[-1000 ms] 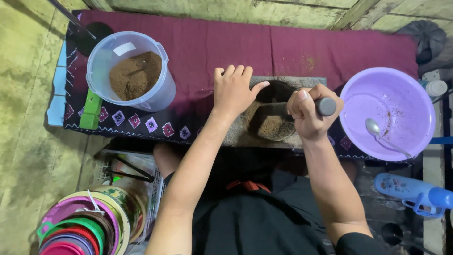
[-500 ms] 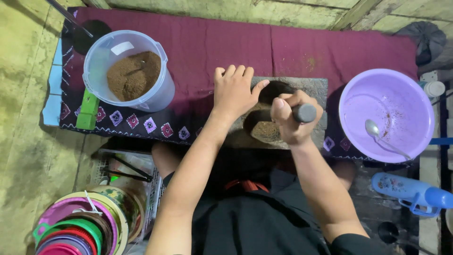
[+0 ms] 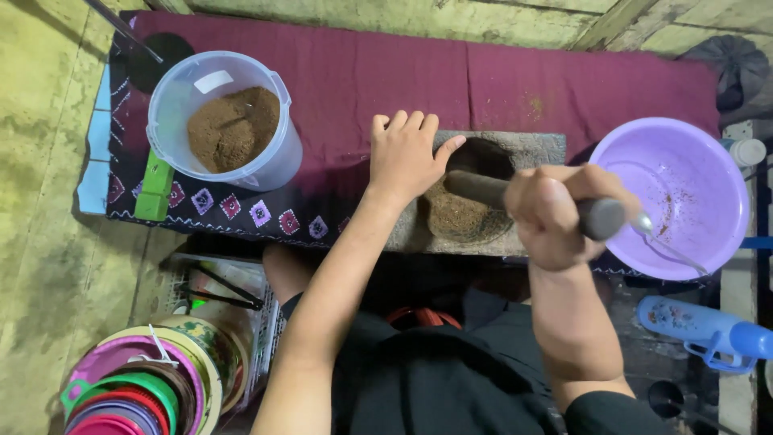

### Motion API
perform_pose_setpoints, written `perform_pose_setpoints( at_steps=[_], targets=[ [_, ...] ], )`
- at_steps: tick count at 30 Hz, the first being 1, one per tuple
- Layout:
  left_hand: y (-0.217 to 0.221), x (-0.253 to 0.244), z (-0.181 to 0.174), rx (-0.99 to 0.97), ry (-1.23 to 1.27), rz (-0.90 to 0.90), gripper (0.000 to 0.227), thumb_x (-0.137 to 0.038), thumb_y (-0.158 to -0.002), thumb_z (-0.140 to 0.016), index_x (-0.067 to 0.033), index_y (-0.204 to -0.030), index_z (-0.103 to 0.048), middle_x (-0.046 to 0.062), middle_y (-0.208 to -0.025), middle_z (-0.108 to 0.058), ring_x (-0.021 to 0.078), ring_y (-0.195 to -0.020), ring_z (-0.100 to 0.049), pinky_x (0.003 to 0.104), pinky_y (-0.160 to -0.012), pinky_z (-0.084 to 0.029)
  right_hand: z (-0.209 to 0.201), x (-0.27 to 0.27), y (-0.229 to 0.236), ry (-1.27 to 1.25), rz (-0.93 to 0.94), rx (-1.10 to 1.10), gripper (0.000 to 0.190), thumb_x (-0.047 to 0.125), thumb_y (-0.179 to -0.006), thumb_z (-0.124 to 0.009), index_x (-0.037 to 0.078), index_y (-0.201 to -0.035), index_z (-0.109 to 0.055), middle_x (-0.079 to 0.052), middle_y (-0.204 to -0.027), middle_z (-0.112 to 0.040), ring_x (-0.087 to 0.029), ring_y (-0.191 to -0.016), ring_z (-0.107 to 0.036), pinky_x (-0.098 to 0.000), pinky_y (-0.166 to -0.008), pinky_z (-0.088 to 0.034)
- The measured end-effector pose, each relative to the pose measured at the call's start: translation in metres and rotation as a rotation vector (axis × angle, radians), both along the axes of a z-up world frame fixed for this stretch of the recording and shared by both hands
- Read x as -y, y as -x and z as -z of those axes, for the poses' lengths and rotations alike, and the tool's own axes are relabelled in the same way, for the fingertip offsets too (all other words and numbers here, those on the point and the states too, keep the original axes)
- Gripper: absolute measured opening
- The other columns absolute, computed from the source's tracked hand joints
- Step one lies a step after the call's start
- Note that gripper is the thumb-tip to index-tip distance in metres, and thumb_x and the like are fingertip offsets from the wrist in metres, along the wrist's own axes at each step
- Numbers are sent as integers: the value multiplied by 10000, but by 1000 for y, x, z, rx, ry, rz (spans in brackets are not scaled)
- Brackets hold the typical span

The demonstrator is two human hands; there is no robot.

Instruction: Grinding material in a stone mortar with a pestle and transferring the powder to a bowl using a spoon.

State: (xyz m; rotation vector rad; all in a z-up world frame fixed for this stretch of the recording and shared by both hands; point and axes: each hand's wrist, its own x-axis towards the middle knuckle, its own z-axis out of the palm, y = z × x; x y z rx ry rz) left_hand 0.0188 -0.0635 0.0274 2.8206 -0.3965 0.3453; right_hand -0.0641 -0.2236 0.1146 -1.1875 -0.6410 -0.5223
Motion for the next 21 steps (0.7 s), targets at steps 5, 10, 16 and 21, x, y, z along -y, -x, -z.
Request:
perform_pose_setpoints(
  at_steps=[5, 10, 16, 21],
  targets=[
    [-9, -2, 25, 110, 102, 46, 555, -654, -986, -429, -135, -906, -607, 59, -835, -613, 269, -868, -590, 483, -872, -361, 64, -9, -44, -46, -79, 106, 422, -140, -941, -540, 35, -577, -418, -50, -418, -345, -104, -375, -323, -255, -346, -275],
    [-9, -4, 24, 92, 93, 53, 562, -659, -988, -428, -135, -909, -613, 55, -835, -622, 266, -866, -598, 479, -861, -366, 44, 7, -31, -38, -72, 99, 442, -121, -960, -521, 39, -571, -386, -73, -408, -348, -108, -357, -326, -258, -337, -271],
    [-3, -4, 29, 216, 133, 56, 534, -650, -970, -496, -133, -881, -598, 55, -794, -585, 276, -845, -600, 481, -853, -376, 39, 33, -26, -74, -1, 60, 383, -74, -991, -496, 94, -672, -367, -66, -447, -364, -95, -368, -370, -243, -403, -311],
    [-6, -8, 28, 212, 250, 230, 507, -673, -1010, -448, -227, -1144, -647, 6, -916, -640, 219, -962, -645, 490, -980, -388, 39, 10, -57, 4, 224, -86, 354, -14, -1058, -618, 24, -743, -459, -84, -499, -467, -129, -463, -513, -292, -485, -448]
  ],
)
